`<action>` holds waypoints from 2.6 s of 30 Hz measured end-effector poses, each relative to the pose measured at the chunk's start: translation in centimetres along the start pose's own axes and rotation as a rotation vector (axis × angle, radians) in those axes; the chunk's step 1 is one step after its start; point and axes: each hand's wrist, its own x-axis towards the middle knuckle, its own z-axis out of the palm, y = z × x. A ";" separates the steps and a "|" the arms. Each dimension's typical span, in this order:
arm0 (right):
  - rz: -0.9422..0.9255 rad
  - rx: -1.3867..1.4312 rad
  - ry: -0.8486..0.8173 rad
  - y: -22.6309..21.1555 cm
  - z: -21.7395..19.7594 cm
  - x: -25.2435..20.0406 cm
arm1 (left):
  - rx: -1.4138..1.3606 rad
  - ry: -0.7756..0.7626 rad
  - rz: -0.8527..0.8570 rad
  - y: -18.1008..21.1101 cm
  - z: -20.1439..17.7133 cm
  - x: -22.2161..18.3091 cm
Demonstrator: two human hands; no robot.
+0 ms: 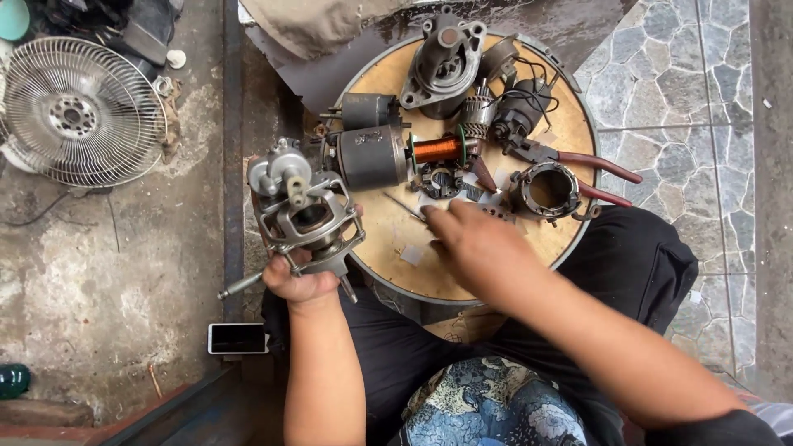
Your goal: Disassembling and adjusting various components of a motor assembly using a screwdriver and hands.
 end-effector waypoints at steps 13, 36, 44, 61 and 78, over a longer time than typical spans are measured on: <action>-0.179 -0.165 0.345 -1.1 3.1 0.2 | 0.054 0.072 -0.050 0.0 4.5 2.0; 0.163 1.073 0.307 -1.0 -9.5 -0.3 | 0.739 -0.376 -0.203 0.9 9.6 7.2; -0.003 1.550 0.359 3.5 -6.6 -0.3 | 0.762 -0.386 -0.135 1.7 10.5 8.0; -0.076 2.385 0.268 2.9 -4.6 0.2 | -0.175 -0.167 -0.171 -2.0 8.4 7.0; -0.175 2.480 0.231 2.1 -4.4 -0.6 | -0.211 -0.162 -0.352 -0.9 11.3 5.3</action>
